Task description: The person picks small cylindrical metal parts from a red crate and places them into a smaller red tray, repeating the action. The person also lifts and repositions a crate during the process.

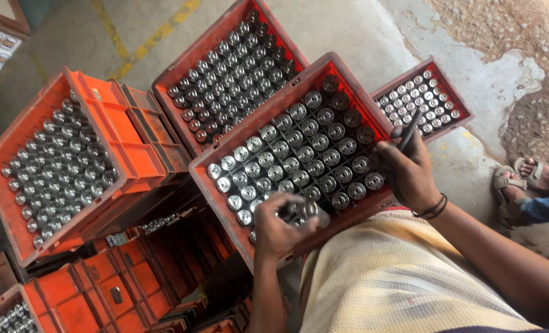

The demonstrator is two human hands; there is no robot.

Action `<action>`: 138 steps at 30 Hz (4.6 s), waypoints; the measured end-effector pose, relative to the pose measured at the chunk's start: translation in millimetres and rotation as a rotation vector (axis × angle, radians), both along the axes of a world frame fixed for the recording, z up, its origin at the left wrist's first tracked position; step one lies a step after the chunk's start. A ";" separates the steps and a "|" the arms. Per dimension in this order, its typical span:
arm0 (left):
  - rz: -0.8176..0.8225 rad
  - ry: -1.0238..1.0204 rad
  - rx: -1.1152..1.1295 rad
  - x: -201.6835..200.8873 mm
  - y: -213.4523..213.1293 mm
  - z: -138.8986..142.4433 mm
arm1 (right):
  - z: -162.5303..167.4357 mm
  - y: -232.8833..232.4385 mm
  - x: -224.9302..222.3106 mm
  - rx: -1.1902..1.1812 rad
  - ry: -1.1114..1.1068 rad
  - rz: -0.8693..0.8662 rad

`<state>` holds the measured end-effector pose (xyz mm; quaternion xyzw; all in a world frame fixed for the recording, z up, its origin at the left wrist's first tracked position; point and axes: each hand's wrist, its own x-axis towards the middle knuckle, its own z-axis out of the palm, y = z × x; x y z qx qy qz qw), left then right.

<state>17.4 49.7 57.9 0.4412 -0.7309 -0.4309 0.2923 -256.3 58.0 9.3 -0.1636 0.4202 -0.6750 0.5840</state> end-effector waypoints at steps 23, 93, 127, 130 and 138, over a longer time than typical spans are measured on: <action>0.003 -0.594 0.168 -20.7 33.4 0.6 | 11.8 -23.2 -16.2 -0.143 0.018 -0.104; -0.023 0.208 0.413 -102.0 23.6 12.9 | 28.0 6.3 10.6 -0.165 0.088 0.029; -0.119 -0.572 0.120 -102.8 1.3 -12.4 | -9.5 4.7 -80.7 -0.078 -0.013 -0.269; -0.202 -0.495 -0.055 -117.5 -3.0 -30.8 | -10.9 6.1 -76.2 -0.074 -0.040 -0.246; -0.245 -0.497 -0.530 -109.0 -16.5 -13.4 | -7.9 8.3 -75.5 -0.077 -0.047 -0.190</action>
